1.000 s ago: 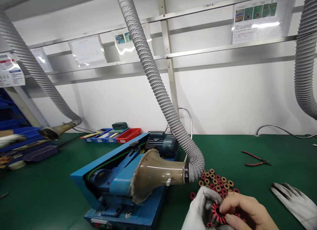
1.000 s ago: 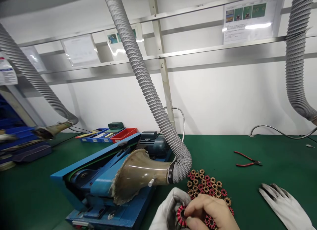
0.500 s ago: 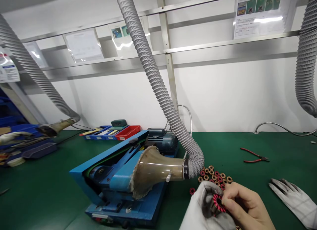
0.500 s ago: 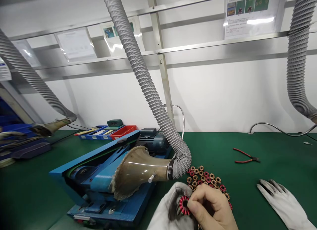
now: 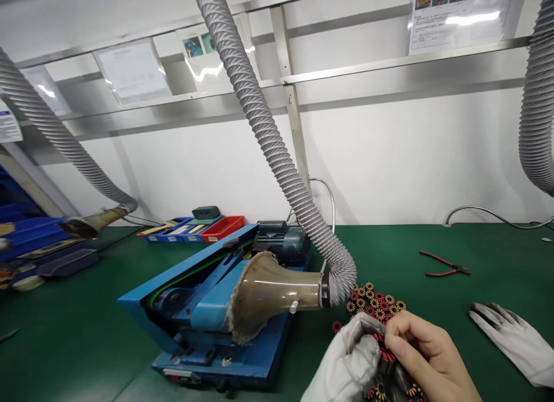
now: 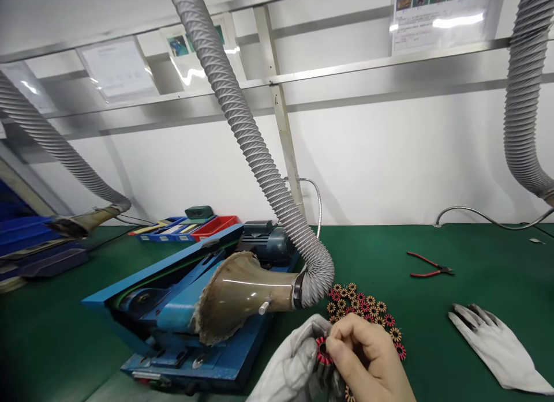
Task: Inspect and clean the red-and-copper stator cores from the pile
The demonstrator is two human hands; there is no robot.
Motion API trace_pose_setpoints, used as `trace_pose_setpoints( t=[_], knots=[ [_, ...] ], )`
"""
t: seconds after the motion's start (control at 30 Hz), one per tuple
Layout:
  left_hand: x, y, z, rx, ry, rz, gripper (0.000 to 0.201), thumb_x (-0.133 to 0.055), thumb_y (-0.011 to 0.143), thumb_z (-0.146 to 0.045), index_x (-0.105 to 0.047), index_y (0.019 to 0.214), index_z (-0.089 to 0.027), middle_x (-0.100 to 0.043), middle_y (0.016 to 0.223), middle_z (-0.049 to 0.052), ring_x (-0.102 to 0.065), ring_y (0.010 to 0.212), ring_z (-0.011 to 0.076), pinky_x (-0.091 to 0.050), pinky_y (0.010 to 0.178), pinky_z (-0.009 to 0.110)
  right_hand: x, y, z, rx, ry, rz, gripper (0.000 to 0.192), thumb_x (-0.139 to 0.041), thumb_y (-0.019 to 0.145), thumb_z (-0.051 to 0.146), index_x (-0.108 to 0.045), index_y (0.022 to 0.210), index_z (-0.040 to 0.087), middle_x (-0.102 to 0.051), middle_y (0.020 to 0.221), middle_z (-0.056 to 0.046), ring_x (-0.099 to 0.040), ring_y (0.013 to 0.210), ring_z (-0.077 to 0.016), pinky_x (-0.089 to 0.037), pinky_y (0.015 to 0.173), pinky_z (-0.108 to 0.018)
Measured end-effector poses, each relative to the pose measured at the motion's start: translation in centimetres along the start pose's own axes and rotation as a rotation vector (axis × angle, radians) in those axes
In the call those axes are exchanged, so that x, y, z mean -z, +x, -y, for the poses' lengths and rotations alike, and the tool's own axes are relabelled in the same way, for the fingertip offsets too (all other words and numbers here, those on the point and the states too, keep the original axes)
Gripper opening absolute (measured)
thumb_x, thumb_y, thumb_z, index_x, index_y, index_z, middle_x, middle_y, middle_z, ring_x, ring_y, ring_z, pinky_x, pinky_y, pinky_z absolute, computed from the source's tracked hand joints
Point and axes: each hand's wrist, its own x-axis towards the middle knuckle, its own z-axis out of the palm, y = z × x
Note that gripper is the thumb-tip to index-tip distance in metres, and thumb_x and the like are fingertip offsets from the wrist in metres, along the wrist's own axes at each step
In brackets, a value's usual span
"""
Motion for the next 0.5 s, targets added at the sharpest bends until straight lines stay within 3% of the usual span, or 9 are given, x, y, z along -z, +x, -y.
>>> trace_pose_setpoints(
  t=[0.27, 0.5],
  knots=[
    [-0.72, 0.03, 0.02, 0.026, -0.128, 0.008, 0.048, -0.081, 0.064, -0.059, -0.068, 0.080, -0.015, -0.054, 0.070, -0.002, -0.043, 0.065, 0.0115, -0.036, 0.066, 0.025, 0.08, 0.00, 0.07, -0.016, -0.020, 0.012, 0.051, -0.060, 0.084, 0.067, -0.055, 0.066, 0.020, -0.041, 0.062, 0.004, -0.034, 0.058, -0.0150, -0.026, 0.055, -0.027],
    [-0.69, -0.01, 0.23, 0.048, -0.158, -0.014, 0.047, -0.082, 0.063, -0.058, -0.071, 0.083, -0.016, -0.060, 0.077, 0.001, -0.049, 0.074, 0.0133, -0.038, 0.069, 0.024, 0.11, -0.18, -0.04, 0.009, -0.078, -0.014, 0.051, -0.060, 0.084, 0.067, -0.057, 0.063, 0.020, -0.040, 0.060, 0.004, -0.035, 0.057, -0.0150, -0.025, 0.055, -0.027]
  ],
)
